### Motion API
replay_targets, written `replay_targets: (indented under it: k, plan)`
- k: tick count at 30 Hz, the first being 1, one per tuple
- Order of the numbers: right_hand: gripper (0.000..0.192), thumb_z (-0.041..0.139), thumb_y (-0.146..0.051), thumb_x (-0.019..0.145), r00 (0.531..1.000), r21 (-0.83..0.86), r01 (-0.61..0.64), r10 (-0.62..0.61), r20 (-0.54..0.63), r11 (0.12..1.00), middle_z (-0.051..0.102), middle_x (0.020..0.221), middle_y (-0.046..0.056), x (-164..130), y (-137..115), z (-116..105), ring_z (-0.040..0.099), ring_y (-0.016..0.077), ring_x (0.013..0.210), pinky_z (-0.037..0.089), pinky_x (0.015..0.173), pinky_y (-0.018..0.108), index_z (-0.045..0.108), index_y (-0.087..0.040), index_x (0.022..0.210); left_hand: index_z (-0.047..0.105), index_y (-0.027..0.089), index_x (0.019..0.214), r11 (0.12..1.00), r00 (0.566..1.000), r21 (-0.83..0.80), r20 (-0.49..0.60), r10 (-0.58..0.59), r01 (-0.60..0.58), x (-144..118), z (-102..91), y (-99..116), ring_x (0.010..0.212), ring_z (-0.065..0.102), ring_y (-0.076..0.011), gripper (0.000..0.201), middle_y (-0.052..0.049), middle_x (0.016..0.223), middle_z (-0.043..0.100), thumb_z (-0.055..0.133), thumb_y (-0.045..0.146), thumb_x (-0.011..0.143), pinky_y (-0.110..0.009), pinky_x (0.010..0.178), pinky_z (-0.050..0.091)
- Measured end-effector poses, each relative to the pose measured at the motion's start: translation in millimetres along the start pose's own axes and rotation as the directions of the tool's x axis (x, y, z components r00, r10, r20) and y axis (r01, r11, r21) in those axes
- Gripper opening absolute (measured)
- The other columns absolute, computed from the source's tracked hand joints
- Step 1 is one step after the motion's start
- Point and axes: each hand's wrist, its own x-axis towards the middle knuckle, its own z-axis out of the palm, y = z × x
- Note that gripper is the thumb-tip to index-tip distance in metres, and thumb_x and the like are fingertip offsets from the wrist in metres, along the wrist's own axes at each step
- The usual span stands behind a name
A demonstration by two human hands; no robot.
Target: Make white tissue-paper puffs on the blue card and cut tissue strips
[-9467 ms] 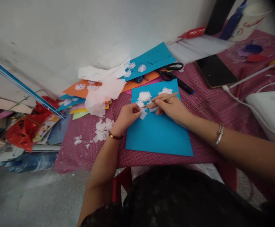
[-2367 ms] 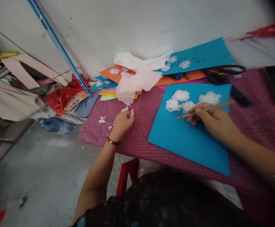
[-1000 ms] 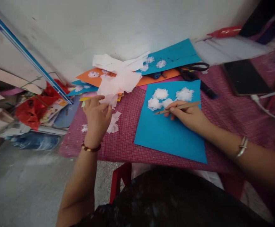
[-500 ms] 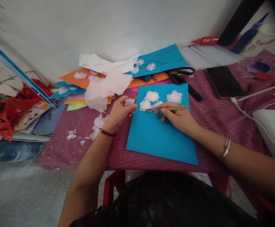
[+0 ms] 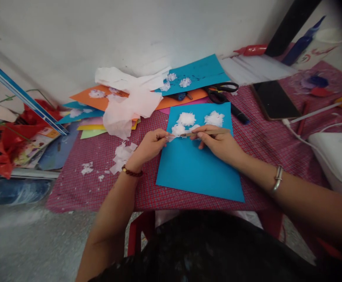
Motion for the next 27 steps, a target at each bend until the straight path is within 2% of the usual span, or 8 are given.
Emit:
replay_targets:
  k: [4,6,8,11,14,17,23,27]
  plan:
    - [0.018,0.056,-0.034,0.092,1.0,0.018,0.013,-0.012,-0.009,1.0,0.075,0.098,0.003,1.5,3.3,0.3,0.063,0.0126,0.057,0.053,0.061,0.034,0.07,-0.026,0.099,0.064,0.02,0.103,0.981,0.999,-0.189,0.017,-0.046,0.048,0.7,11.7,7.1,0.059,0.056,-0.0097,0.024,0.003,0.07,0.058,0.064,0.024,0.08,-0.024,0.056,0.045]
    - [0.019,0.055,-0.035,0.093,1.0,0.013,0.02,-0.02,-0.01,1.0,0.075,0.098,0.003,2.0,4.5,0.3,0.063,0.0124,0.057,0.054,0.062,0.034,0.071,-0.026,0.099,0.061,0.019,0.094,0.971,0.994,-0.216,0.049,-0.095,0.104,2.6,17.3,8.4,0.055,0.056,-0.0097,0.018,0.005,0.063,0.055,0.066,0.022,0.077,-0.024,0.052,0.044]
    - [0.019,0.056,-0.035,0.092,1.0,0.019,0.03,-0.03,-0.008,0.999,0.075,0.097,0.003,2.4,5.5,0.4,0.062,0.0122,0.057,0.054,0.061,0.033,0.071,-0.025,0.1,0.059,0.018,0.078,0.983,0.994,-0.148,0.04,-0.103,0.108,5.3,22.5,7.0,0.055,0.054,-0.0093,0.007,0.004,0.061,0.056,0.065,0.021,0.078,-0.023,0.052,0.042]
    - [0.019,0.057,-0.036,0.092,0.999,0.044,0.05,-0.05,-0.016,0.998,0.075,0.094,0.004,3.4,7.4,0.9,0.062,0.0119,0.055,0.053,0.058,0.032,0.071,-0.025,0.098,0.059,0.017,0.065,0.999,0.997,0.042,-0.077,-0.019,0.022,10.1,29.7,0.9,0.063,0.055,-0.0102,0.015,0.001,0.066,0.06,0.064,0.017,0.08,-0.025,0.059,0.042]
    - [0.018,0.057,-0.035,0.091,0.998,0.052,0.061,-0.059,-0.023,0.997,0.076,0.093,0.004,4.2,8.7,1.8,0.061,0.0113,0.053,0.053,0.056,0.031,0.07,-0.023,0.097,0.059,0.017,0.064,0.99,0.985,0.139,-0.168,0.034,-0.011,14.6,35.9,-6.1,0.068,0.057,-0.0116,0.016,0.0,0.07,0.063,0.066,0.013,0.078,-0.026,0.063,0.042]
    - [0.017,0.057,-0.032,0.091,0.998,0.064,0.055,-0.054,-0.021,0.996,0.076,0.092,0.003,3.4,6.6,1.9,0.061,0.0111,0.053,0.052,0.055,0.03,0.07,-0.023,0.097,0.058,0.018,0.066,0.992,0.976,0.124,-0.214,0.035,-0.008,17.6,40.5,-9.3,0.063,0.054,-0.0102,0.015,0.002,0.066,0.06,0.066,0.01,0.076,-0.025,0.06,0.04]
    - [0.01,0.055,-0.029,0.091,0.988,0.157,0.115,-0.097,-0.121,0.981,0.073,0.082,0.002,-4.2,-3.7,-0.4,0.061,0.0133,0.056,0.051,0.058,0.032,0.064,-0.024,0.09,0.055,0.017,0.063,0.998,0.97,0.06,-0.243,-0.004,0.019,19.9,40.6,-5.1,0.058,0.051,-0.0084,0.02,0.004,0.061,0.056,0.067,0.005,0.073,-0.023,0.056,0.038]
    - [0.011,0.053,-0.028,0.092,0.989,0.103,0.144,-0.141,-0.032,0.984,0.071,0.079,0.002,-5.9,0.4,0.4,0.062,0.0149,0.061,0.051,0.061,0.033,0.062,-0.023,0.089,0.057,0.017,0.064,0.999,0.976,-0.034,-0.218,-0.032,0.026,21.6,37.2,-3.8,0.06,0.052,-0.0087,0.018,0.003,0.062,0.059,0.066,0.006,0.074,-0.022,0.056,0.039]
